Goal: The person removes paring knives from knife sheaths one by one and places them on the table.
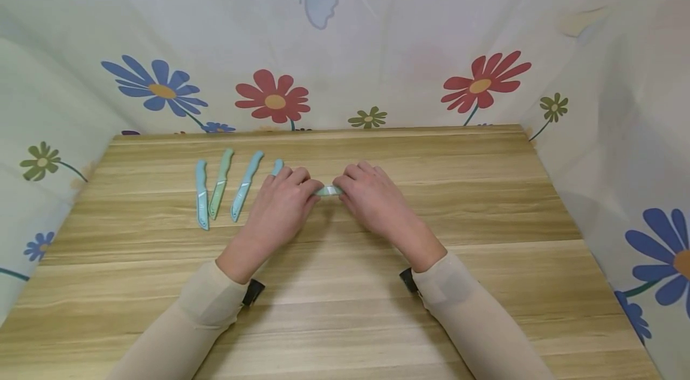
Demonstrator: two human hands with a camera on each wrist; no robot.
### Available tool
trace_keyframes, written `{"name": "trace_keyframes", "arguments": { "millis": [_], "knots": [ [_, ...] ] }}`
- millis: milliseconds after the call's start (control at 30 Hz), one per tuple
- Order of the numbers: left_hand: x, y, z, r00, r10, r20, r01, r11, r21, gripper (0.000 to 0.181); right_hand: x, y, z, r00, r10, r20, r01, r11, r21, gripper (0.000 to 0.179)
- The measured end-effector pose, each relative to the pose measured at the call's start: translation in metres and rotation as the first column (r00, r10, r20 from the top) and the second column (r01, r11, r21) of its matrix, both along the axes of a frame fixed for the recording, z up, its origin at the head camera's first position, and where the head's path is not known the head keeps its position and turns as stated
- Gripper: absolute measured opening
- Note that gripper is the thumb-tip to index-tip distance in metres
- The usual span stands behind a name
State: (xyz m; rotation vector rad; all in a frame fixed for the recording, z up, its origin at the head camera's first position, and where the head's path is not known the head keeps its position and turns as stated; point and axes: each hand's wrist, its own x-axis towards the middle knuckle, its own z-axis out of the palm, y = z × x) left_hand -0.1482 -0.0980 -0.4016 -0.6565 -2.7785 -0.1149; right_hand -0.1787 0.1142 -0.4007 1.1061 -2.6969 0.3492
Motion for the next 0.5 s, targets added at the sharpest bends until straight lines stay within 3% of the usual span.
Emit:
{"name": "trace_keyframes", "arguments": {
  "millis": [500],
  "knots": [
    [-0.0010,-0.0020,-0.0014,1.000,0.005,-0.002,-0.005,1.000,-0.013,0.021,-0.0006,0.0024,0.0006,1.000,0.002,0.013,-0.002,1.000,-0.014,0.023]
  ]
}}
